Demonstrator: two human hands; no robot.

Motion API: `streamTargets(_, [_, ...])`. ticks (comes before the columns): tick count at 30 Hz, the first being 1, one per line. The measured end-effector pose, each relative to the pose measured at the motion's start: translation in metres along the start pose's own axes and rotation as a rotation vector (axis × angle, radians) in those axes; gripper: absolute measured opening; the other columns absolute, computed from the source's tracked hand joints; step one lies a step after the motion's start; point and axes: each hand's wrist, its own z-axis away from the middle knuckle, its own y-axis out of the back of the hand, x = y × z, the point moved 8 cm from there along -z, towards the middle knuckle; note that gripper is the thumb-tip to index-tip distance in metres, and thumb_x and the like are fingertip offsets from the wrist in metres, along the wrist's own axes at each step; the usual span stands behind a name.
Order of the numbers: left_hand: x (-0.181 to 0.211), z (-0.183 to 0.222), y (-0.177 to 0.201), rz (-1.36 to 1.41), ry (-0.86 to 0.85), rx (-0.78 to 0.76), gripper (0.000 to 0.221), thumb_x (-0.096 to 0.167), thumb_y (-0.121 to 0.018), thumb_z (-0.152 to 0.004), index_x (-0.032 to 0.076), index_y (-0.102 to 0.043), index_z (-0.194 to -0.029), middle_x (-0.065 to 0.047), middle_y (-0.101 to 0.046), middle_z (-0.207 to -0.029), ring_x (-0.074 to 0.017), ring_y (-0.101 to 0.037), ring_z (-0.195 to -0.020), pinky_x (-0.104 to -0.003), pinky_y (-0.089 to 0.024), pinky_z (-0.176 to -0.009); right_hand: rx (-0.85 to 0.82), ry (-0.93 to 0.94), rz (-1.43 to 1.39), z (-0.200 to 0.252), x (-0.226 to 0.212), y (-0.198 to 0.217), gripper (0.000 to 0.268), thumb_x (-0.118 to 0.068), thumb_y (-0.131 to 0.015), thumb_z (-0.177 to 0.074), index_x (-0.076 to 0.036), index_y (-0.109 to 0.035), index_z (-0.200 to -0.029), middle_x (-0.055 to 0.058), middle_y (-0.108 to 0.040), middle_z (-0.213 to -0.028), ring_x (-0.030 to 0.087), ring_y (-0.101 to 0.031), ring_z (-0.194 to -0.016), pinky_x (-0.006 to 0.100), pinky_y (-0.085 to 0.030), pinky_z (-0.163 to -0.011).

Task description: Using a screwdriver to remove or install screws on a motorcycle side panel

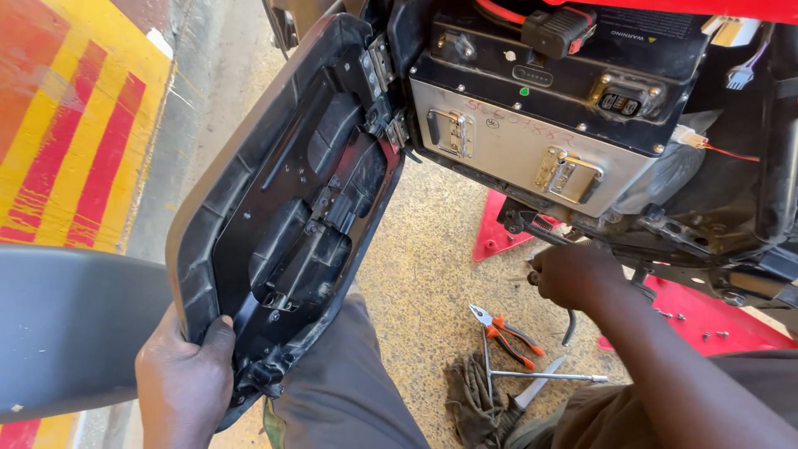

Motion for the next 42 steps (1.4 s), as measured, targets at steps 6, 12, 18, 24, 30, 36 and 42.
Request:
streamTargets(6, [0.003, 0.001, 0.001, -0.01, -0.008, 0.001, 0.016, 0.006, -0.065, -0.092, 0.0, -0.068, -0.106, -0.019, -0.069, -0.079, -0.0326, -0.062, -0.067, -0.043, -0.048, -0.068, -0.002, -0.057, 0.001, -0.032, 0.021, -0.035, 0.033, -0.039, -0.059, -0.094, -0.023, -0.073, -0.12, 0.0, -0.075, -0.124, 0.028, -0.073, -0.109, 0.045, -0.059, -0.089])
streamTargets(12, [0.009, 0.002, 0.003, -0.029, 0.006, -0.02, 0.007, 0.004, -0.066, -0.093, 0.002, -0.068, -0.099, -0.016, -0.068, -0.072, -0.0286, -0.061, -0.06, -0.041, -0.045, -0.063, 0.017, -0.005, -0.025, -0.056, 0.019, -0.061, 0.04, -0.041, -0.05, -0.099, -0.016, -0.073, -0.121, 0.001, -0.075, -0.125, 0.028, -0.074, -0.105, 0.046, -0.057, -0.088])
streamTargets(18, [0.01, 0.002, 0.003, -0.015, -0.015, -0.024, 0.01, 0.004, -0.065, -0.091, 0.002, -0.068, -0.101, -0.015, -0.068, -0.074, -0.029, -0.062, -0.061, -0.041, -0.047, -0.064, 0.072, 0.021, -0.02, -0.063, 0.016, -0.071, 0.036, -0.04, -0.051, -0.1, -0.014, -0.073, -0.113, 0.004, -0.078, -0.112, 0.029, -0.074, -0.097, 0.045, -0.056, -0.081])
streamTargets(24, [0.012, 0.002, 0.003, -0.025, -0.028, -0.031, 0.005, 0.005, -0.065, -0.092, 0.002, -0.067, -0.096, -0.015, -0.067, -0.071, -0.0273, -0.061, -0.058, -0.04, -0.045, -0.061, 0.052, 0.016, 0.005, -0.069, 0.013, -0.078, 0.034, -0.041, -0.051, -0.102, -0.018, -0.073, -0.113, 0.002, -0.078, -0.113, 0.026, -0.073, -0.1, 0.043, -0.055, -0.082])
streamTargets(30, [0.015, 0.004, 0.005, 0.017, -0.029, -0.016, 0.01, 0.002, -0.064, -0.091, 0.001, -0.068, -0.1, -0.015, -0.068, -0.071, -0.0261, -0.06, -0.057, -0.039, -0.045, -0.06, 0.049, -0.007, -0.001, -0.076, 0.013, -0.087, 0.032, -0.045, -0.053, -0.101, -0.022, -0.072, -0.113, 0.0, -0.079, -0.111, 0.027, -0.074, -0.1, 0.046, -0.056, -0.078])
streamTargets(36, [0.018, 0.004, 0.005, -0.005, -0.052, -0.01, 0.01, 0.001, -0.064, -0.09, 0.002, -0.068, -0.099, -0.015, -0.069, -0.07, -0.0262, -0.062, -0.057, -0.039, -0.046, -0.059, 0.059, -0.009, 0.008, -0.08, 0.014, -0.093, 0.033, -0.045, -0.05, -0.103, -0.024, -0.071, -0.118, 0.001, -0.078, -0.112, 0.027, -0.075, -0.095, 0.044, -0.058, -0.076])
streamTargets(42, [0.018, 0.005, 0.006, 0.028, -0.114, 0.021, 0.018, 0.001, -0.064, -0.087, 0.001, -0.069, -0.104, -0.014, -0.067, -0.071, -0.0273, -0.06, -0.056, -0.04, -0.046, -0.06, 0.037, 0.002, 0.001, -0.067, 0.004, -0.077, 0.033, -0.044, -0.05, -0.101, -0.024, -0.072, -0.116, -0.002, -0.078, -0.115, 0.026, -0.074, -0.102, 0.043, -0.057, -0.08])
